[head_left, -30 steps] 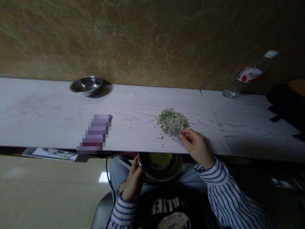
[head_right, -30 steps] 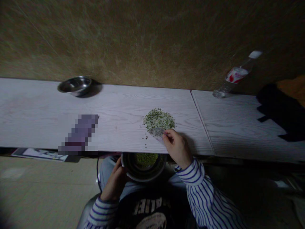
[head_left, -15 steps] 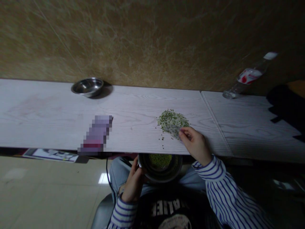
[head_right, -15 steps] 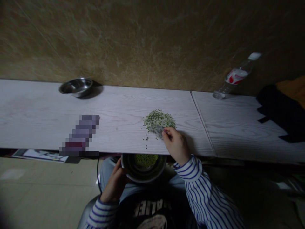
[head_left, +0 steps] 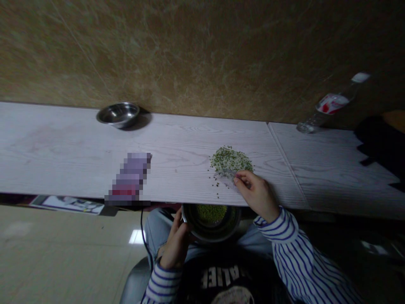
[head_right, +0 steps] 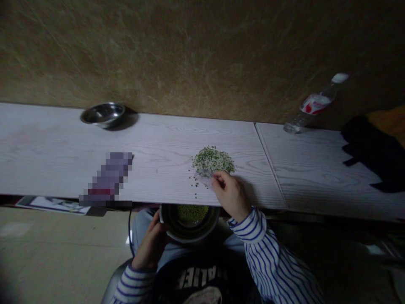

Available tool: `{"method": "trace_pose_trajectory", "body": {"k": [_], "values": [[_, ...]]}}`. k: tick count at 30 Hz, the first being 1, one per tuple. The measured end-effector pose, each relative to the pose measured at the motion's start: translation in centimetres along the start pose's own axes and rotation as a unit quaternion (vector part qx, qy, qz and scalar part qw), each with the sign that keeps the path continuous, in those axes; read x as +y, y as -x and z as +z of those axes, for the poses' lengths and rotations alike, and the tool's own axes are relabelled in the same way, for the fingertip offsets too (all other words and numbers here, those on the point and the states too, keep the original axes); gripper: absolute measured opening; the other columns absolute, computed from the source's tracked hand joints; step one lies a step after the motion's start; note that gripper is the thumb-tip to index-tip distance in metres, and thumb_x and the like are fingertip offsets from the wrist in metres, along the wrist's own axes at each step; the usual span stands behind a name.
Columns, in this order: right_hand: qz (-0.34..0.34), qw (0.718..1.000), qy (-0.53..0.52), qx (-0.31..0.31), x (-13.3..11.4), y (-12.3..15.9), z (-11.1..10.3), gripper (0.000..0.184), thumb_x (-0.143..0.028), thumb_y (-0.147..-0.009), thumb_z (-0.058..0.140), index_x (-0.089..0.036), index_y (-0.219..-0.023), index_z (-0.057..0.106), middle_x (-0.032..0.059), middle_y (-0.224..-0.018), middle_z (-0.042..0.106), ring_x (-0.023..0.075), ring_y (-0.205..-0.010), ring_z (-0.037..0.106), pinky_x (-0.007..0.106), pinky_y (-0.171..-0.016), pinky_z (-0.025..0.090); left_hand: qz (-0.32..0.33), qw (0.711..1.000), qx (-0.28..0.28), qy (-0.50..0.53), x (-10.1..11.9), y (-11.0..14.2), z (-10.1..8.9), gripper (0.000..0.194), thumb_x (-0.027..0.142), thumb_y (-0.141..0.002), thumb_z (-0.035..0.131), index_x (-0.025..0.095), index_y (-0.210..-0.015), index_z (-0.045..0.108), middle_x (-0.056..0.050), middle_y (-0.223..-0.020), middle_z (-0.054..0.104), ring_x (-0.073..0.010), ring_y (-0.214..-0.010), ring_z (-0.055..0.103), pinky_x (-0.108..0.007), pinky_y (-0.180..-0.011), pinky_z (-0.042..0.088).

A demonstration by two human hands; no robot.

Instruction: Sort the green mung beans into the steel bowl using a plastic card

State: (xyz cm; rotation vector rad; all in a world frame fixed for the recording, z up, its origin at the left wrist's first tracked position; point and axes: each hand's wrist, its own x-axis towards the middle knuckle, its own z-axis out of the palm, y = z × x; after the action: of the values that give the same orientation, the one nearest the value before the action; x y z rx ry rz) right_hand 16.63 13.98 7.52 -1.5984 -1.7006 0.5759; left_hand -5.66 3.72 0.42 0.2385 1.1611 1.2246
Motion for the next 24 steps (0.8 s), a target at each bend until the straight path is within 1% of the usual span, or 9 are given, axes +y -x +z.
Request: {"method": "trace_pose_trajectory", "body": {"k": [2,4,7,9,12,16,19,21,24], "values": [[0.001,1.000,-0.010,0.001,0.1,0.1,0.0,0.022,-0.036,-0.085,0.057,-0.020,-0.094,0.069,0.0067,-0.078,0.075,0.0217,-0.073,0.071,0.031,-0.065,0.053,-0.006,1.000,-0.001,0.010,0.0,0.0,0.0,0.073,0.021,-0.065,0.075,0.023,-0.135,0.057,-0.008,-0.123,0.069,-0.0256,-0.096,0.065,-0.032,-0.069,0.055],[0.004,1.000,-0.011,0.005,0.2,0.1,0.0,0.022,-0.036,-0.085,0.057,-0.020,-0.094,0.069,0.0069,-0.078,0.075,0.0218,-0.073,0.071,0.031,-0.066,0.053,-0.012,1.000,0.002,0.011,0.1,0.0,0.0,0.075,0.020,-0.063,0.075,0.023,-0.136,0.056,-0.009,-0.124,0.068,-0.0286,-0.103,0.064,-0.035,-0.074,0.056],[0.007,1.000,-0.005,0.003,0.2,0.1,0.0,0.023,-0.036,-0.086,0.057,-0.019,-0.095,0.069,0.0072,-0.079,0.075,0.0221,-0.073,0.071,0.032,-0.066,0.054,-0.017,1.000,0.005,0.006,0.3,0.0,0.0,0.076,0.020,-0.064,0.075,0.023,-0.137,0.055,-0.008,-0.117,0.070,-0.0296,-0.103,0.065,-0.037,-0.076,0.056],[0.008,1.000,-0.004,-0.003,0.2,0.3,0.0,0.023,-0.036,-0.086,0.057,-0.019,-0.096,0.069,0.0070,-0.078,0.074,0.0220,-0.072,0.070,0.033,-0.066,0.054,-0.019,1.000,-0.001,0.007,0.3,0.0,0.0,0.077,0.020,-0.065,0.074,0.023,-0.139,0.053,-0.008,-0.116,0.071,-0.0294,-0.102,0.065,-0.037,-0.077,0.056],[0.010,1.000,-0.007,-0.005,0.4,0.6,-0.2,0.023,-0.036,-0.087,0.057,-0.019,-0.096,0.069,0.0070,-0.079,0.074,0.0220,-0.073,0.070,0.033,-0.068,0.054,-0.021,1.000,-0.006,0.002,0.2,0.0,-0.2,0.079,0.020,-0.066,0.074,0.023,-0.141,0.051,-0.009,-0.117,0.071,-0.0288,-0.100,0.065,-0.037,-0.076,0.056],[0.015,0.999,-0.026,-0.012,1.2,1.1,-0.7,0.022,-0.036,-0.088,0.058,-0.020,-0.097,0.068,0.0069,-0.081,0.073,0.0219,-0.077,0.071,0.033,-0.069,0.055,-0.009,1.000,-0.001,-0.002,0.0,0.0,-0.1,0.074,0.022,-0.065,0.074,0.024,-0.137,0.056,-0.008,-0.115,0.071,-0.0274,-0.096,0.066,-0.035,-0.072,0.055],[0.014,0.999,-0.034,-0.023,1.6,1.2,-0.9,0.021,-0.036,-0.088,0.059,-0.020,-0.098,0.068,0.0065,-0.082,0.073,0.0215,-0.077,0.071,0.033,-0.070,0.055,0.004,1.000,-0.007,-0.005,0.1,0.1,0.2,0.068,0.022,-0.067,0.073,0.023,-0.133,0.058,-0.005,-0.106,0.072,-0.0214,-0.082,0.065,-0.029,-0.061,0.052],[0.009,0.999,-0.030,-0.027,1.7,1.1,-0.9,0.020,-0.036,-0.088,0.059,-0.020,-0.097,0.068,0.0062,-0.082,0.074,0.0213,-0.076,0.070,0.033,-0.070,0.055,-0.001,1.000,-0.008,-0.009,0.2,0.1,0.4,0.067,0.020,-0.067,0.072,0.023,-0.132,0.057,-0.003,-0.100,0.071,-0.0174,-0.072,0.061,-0.025,-0.054,0.049],[0.008,0.999,-0.025,-0.020,1.8,0.8,-0.8,0.019,-0.035,-0.088,0.059,-0.021,-0.096,0.068,0.0061,-0.081,0.074,0.0211,-0.075,0.070,0.032,-0.069,0.055,-0.013,1.000,-0.004,-0.008,0.3,0.3,0.6,0.068,0.018,-0.066,0.072,0.024,-0.132,0.057,-0.002,-0.097,0.071,-0.0165,-0.071,0.060,-0.025,-0.054,0.049]]}}
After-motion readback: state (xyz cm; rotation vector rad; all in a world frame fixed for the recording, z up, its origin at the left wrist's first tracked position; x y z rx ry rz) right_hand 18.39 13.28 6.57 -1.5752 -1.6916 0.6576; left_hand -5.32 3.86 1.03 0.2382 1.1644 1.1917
